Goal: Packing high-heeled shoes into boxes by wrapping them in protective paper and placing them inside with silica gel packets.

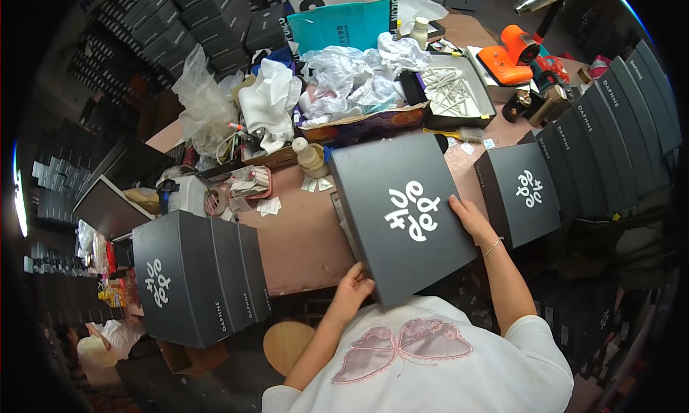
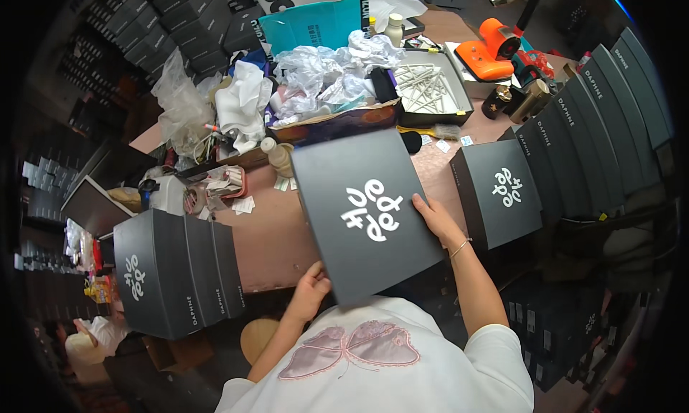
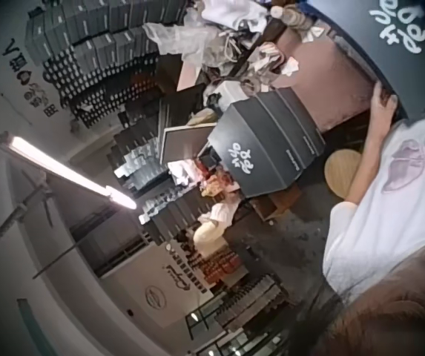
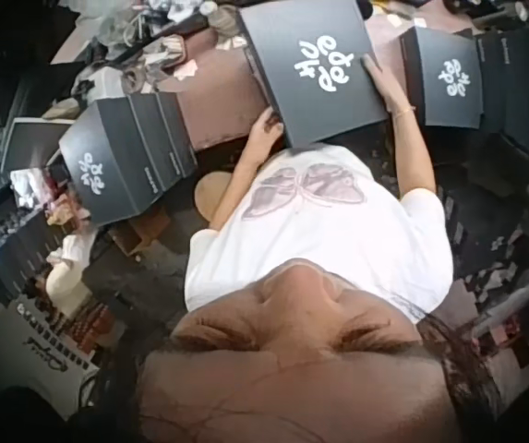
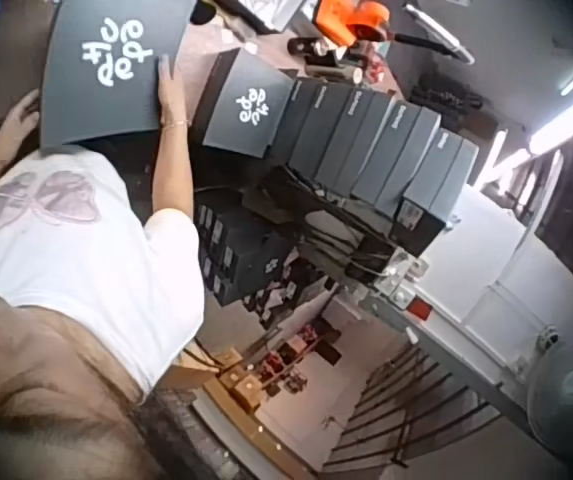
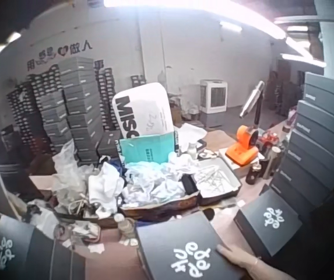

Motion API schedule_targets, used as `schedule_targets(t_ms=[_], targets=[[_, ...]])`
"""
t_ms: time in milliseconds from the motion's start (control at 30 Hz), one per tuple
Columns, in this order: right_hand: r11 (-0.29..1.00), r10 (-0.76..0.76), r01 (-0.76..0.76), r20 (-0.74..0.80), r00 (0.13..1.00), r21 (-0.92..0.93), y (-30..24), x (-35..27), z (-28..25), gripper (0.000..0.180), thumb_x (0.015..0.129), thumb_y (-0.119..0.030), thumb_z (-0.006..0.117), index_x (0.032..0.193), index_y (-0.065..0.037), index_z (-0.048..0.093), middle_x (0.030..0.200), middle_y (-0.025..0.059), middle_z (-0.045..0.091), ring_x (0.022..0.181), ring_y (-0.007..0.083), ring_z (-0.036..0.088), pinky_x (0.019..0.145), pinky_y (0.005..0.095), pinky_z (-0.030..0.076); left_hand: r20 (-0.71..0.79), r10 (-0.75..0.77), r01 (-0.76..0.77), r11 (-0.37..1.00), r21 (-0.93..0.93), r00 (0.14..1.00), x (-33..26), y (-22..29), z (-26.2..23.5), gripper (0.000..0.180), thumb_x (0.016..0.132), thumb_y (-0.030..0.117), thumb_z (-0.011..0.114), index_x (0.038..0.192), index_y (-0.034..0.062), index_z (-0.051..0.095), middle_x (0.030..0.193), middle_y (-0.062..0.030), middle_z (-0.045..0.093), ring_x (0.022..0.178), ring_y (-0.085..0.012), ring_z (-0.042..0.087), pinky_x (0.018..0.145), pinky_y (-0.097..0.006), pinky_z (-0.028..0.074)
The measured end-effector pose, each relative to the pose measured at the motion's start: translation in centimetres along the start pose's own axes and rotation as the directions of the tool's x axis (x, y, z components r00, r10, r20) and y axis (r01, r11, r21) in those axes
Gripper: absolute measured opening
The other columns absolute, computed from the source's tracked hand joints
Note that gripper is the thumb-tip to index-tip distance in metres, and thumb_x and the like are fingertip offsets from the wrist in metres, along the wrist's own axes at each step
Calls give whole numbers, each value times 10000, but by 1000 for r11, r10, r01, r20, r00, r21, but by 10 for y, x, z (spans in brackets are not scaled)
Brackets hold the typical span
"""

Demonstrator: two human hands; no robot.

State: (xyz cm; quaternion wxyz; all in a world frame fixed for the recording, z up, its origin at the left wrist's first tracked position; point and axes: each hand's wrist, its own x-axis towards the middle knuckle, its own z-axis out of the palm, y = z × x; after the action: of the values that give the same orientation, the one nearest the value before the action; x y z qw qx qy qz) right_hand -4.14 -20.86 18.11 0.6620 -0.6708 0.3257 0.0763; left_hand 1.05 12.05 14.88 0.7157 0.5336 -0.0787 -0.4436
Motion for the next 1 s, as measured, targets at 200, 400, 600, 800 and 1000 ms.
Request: schedule_targets(t_ms=[200, 400, 600, 800, 1000], targets=[[916, -127, 17, -251, 960, -400, 78, 45, 12, 699, 870, -586, 518, 1020, 82, 658, 912, 257, 676, 874, 358, 669, 778, 406, 504, -301, 112, -55, 980, 189, 947, 51, -36, -11, 585, 912, 251, 623, 1352, -52, 384, 1284, -170, 501, 1166, -236, 486, 979, -355, 397], [824, -130, -18, -219, 967, -566, 60, 54, 34, 758, 832, -656, 498, 958, 68, 682, 920, 294, 654, 858, 401, 654, 784, 438, 506, -336, 105, -16, 966, 256, 936, 53, -49, -36, 407, 937, 271, 594, 1173, -59, 553, 1079, -103, 620, 973, -166, 565, 859, -299, 453], [983, -157, 160, -36, 987, 94, 101, 59, 27, 628, 878, -405, 634, 1343, -10, 482, 1205, 181, 604, 1084, 239, 588, 930, 335, 461, -263, -285, 266, 958, -107, 922, 78, -70, -61, 647, 854, 386, 674, 1296, -29, 450, 1244, -158, 541, 1156, -249, 512, 977, -378, 399], [917, -334, 292, -123, 934, -271, -1, -55, -104, 775, 820, -414, 681, 1398, 8, 381, 1358, 250, 472, 1261, 308, 469, 1030, 352, 379, -160, -182, 190, 981, 38, 970, 75, -35, 82, 666, 839, 329, 699, 1314, -48, 422, 1221, -144, 556, 1083, -226, 566, 859, -281, 454], [676, -409, -63, -445, 797, -735, 12, -70, -271, 794, 799, -438, 676, 1424, -58, 367, 1496, 269, 237, 1395, 403, 211, 1108, 473, 233, 483, 92, -288, 892, 349, 871, 107, -11, 228, 598, 898, 233, 640, 1400, 23, 390, 1345, -164, 502, 1187, -243, 537, 980, -345, 439]])
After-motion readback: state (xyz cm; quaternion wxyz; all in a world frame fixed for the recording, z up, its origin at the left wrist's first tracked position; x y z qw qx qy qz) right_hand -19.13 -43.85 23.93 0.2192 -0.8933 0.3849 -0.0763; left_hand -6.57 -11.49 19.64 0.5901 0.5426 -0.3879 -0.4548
